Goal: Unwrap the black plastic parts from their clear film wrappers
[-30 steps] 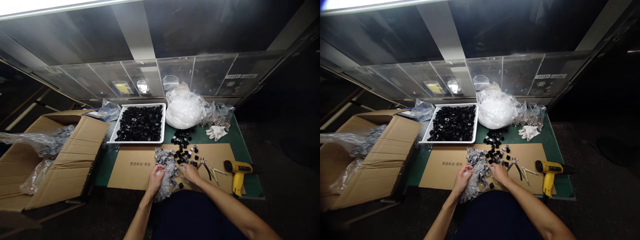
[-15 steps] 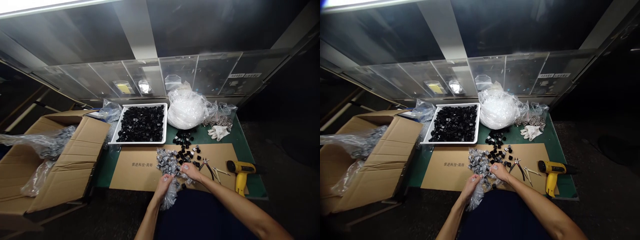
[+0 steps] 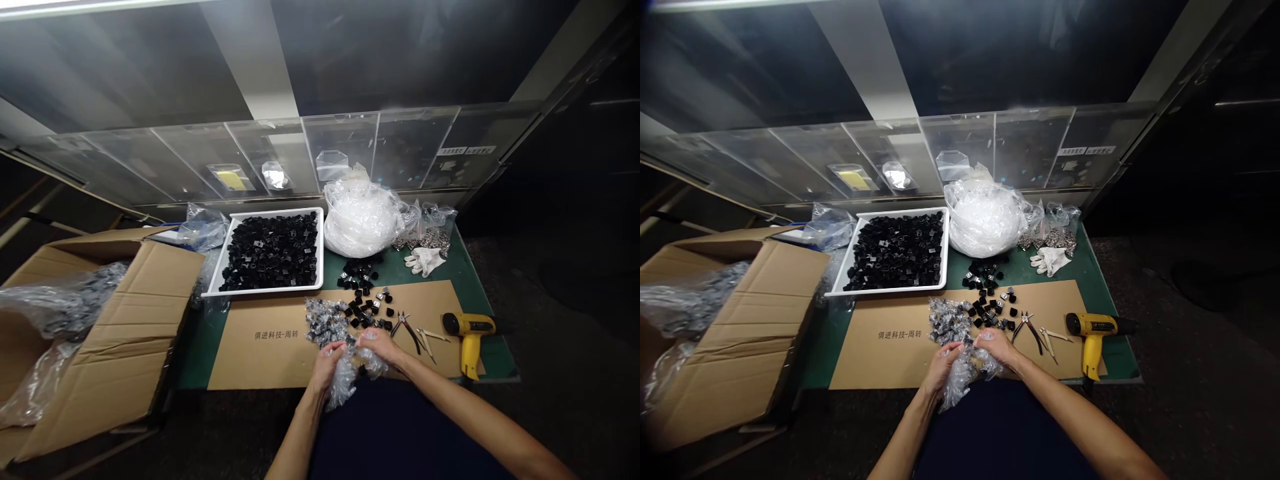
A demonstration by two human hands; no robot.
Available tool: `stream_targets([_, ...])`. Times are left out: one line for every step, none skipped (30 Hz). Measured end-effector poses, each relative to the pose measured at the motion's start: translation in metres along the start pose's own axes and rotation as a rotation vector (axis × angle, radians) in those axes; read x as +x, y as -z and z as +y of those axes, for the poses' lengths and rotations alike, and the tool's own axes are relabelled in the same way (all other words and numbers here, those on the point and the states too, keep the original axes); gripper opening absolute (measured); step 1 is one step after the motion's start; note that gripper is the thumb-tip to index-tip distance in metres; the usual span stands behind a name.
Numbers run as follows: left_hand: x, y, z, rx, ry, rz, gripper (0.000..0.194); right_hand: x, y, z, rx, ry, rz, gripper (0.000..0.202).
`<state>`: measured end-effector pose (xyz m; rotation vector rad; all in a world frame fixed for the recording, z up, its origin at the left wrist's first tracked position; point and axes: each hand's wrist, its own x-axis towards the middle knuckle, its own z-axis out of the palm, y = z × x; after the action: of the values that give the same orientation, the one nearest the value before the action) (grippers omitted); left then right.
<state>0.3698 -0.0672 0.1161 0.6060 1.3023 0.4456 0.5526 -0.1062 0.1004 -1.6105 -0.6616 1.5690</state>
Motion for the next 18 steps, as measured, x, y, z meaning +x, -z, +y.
stream_targets([0.001,0.000,-0.001,0.010,-0.011,-0.005,0.047,0.000,0.000,0.001,0.005,-0.002,0.016,0.021])
stream_targets([0.002,0.001,-0.003,0.026,-0.023,-0.009,0.045,0.000,0.000,0.002,0.008,-0.003,0.032,0.020])
stream_targets([0.003,0.001,-0.005,0.047,-0.033,-0.008,0.044,0.000,0.000,0.004,0.009,-0.002,0.047,0.020])
stream_targets([0.005,0.001,-0.007,0.073,-0.043,-0.002,0.043,0.000,-0.001,0.005,0.007,0.001,0.061,0.020])
stream_targets([0.007,0.002,-0.009,0.101,-0.054,0.006,0.042,0.001,-0.001,0.007,0.002,0.007,0.073,0.019])
stream_targets([0.009,0.002,-0.010,0.129,-0.066,0.013,0.042,0.001,-0.001,0.008,-0.007,0.016,0.082,0.020])
stream_targets([0.010,0.002,-0.012,0.155,-0.078,0.018,0.041,0.001,-0.001,0.008,-0.019,0.027,0.088,0.021])
stream_targets([0.012,0.003,-0.013,0.177,-0.089,0.020,0.041,0.001,0.000,0.009,-0.034,0.037,0.088,0.022])
stream_targets([0.012,0.003,-0.013,0.193,-0.099,0.018,0.040,0.000,0.001,0.009,-0.049,0.047,0.081,0.024])
stream_targets([0.013,0.002,-0.013,0.204,-0.105,0.018,0.039,0.000,0.002,0.008,-0.064,0.053,0.066,0.026])
stream_targets([0.012,0.002,-0.013,0.210,-0.108,0.022,0.038,-0.001,0.003,0.007,-0.078,0.058,0.046,0.028])
stream_targets([0.012,0.001,-0.012,0.212,-0.109,0.027,0.037,-0.002,0.004,0.006,-0.088,0.060,0.022,0.028])
stream_targets([0.011,0.000,-0.010,0.212,-0.110,0.033,0.036,-0.002,0.005,0.006,-0.096,0.063,-0.002,0.029])
stream_targets([0.010,0.000,-0.009,0.214,-0.109,0.036,0.035,-0.003,0.005,0.005,-0.100,0.066,-0.023,0.029])
stream_targets([0.008,-0.001,-0.007,0.216,-0.112,0.035,0.035,-0.003,0.005,0.005,-0.100,0.068,-0.038,0.031])
stream_targets([0.007,-0.002,-0.005,0.221,-0.115,0.031,0.034,-0.003,0.005,0.005,-0.097,0.067,-0.050,0.032])
stream_targets([0.006,-0.002,-0.004,0.229,-0.120,0.026,0.034,-0.003,0.005,0.005,-0.093,0.062,-0.062,0.034])
stream_targets([0.005,-0.003,-0.002,0.239,-0.125,0.024,0.033,-0.003,0.005,0.005,-0.089,0.054,-0.078,0.034])
